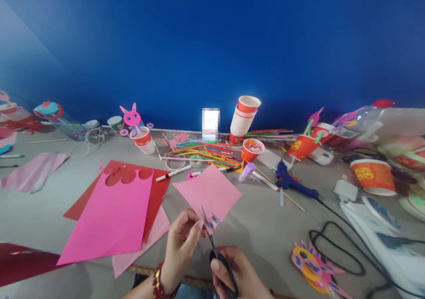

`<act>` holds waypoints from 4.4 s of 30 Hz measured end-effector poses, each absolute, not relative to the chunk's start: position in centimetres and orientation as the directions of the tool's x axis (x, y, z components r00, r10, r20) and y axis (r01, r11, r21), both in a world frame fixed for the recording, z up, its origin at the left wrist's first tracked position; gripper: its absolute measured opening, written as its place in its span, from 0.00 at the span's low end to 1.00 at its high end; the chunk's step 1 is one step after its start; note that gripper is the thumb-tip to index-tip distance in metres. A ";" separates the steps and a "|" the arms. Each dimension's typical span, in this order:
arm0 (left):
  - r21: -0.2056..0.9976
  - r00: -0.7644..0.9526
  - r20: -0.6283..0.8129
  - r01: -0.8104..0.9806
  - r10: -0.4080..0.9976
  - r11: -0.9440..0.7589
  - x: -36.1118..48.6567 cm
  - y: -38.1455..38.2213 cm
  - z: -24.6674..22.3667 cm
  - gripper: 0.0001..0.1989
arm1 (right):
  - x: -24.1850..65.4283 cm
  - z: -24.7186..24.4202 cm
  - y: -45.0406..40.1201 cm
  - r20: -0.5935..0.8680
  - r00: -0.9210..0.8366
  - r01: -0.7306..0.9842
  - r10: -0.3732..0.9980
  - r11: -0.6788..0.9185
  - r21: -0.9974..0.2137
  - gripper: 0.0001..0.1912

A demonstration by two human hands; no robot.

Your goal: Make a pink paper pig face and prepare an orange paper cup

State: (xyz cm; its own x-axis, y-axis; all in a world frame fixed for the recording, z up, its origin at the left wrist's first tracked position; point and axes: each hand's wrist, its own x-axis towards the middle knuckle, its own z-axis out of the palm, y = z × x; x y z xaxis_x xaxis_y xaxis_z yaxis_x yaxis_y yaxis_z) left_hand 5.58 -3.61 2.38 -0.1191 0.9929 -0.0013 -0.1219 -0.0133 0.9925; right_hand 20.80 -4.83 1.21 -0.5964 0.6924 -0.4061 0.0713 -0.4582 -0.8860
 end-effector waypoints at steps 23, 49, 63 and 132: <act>0.990 -0.142 0.005 -0.140 0.990 -0.025 5.8 -3.5 1.8 0.10 | 20.4 1.3 -4.8 -0.391 -0.600 0.037 0.698 -0.463 -0.885 0.36; 0.923 -0.169 -0.108 -0.384 0.980 0.035 4.6 -2.7 0.0 0.09 | 24.4 2.4 -3.8 -0.478 -0.666 0.330 0.573 -0.348 -0.877 0.25; 0.929 -0.106 -0.119 -0.362 0.987 0.073 5.1 -2.4 1.8 0.11 | 21.9 5.3 0.3 -0.029 -0.329 0.330 0.944 0.086 -0.940 0.06; 0.975 0.190 0.026 -0.221 0.981 0.017 4.2 2.2 4.5 0.12 | 21.6 2.8 1.9 -0.232 -0.424 -0.090 0.876 -0.295 -0.951 0.28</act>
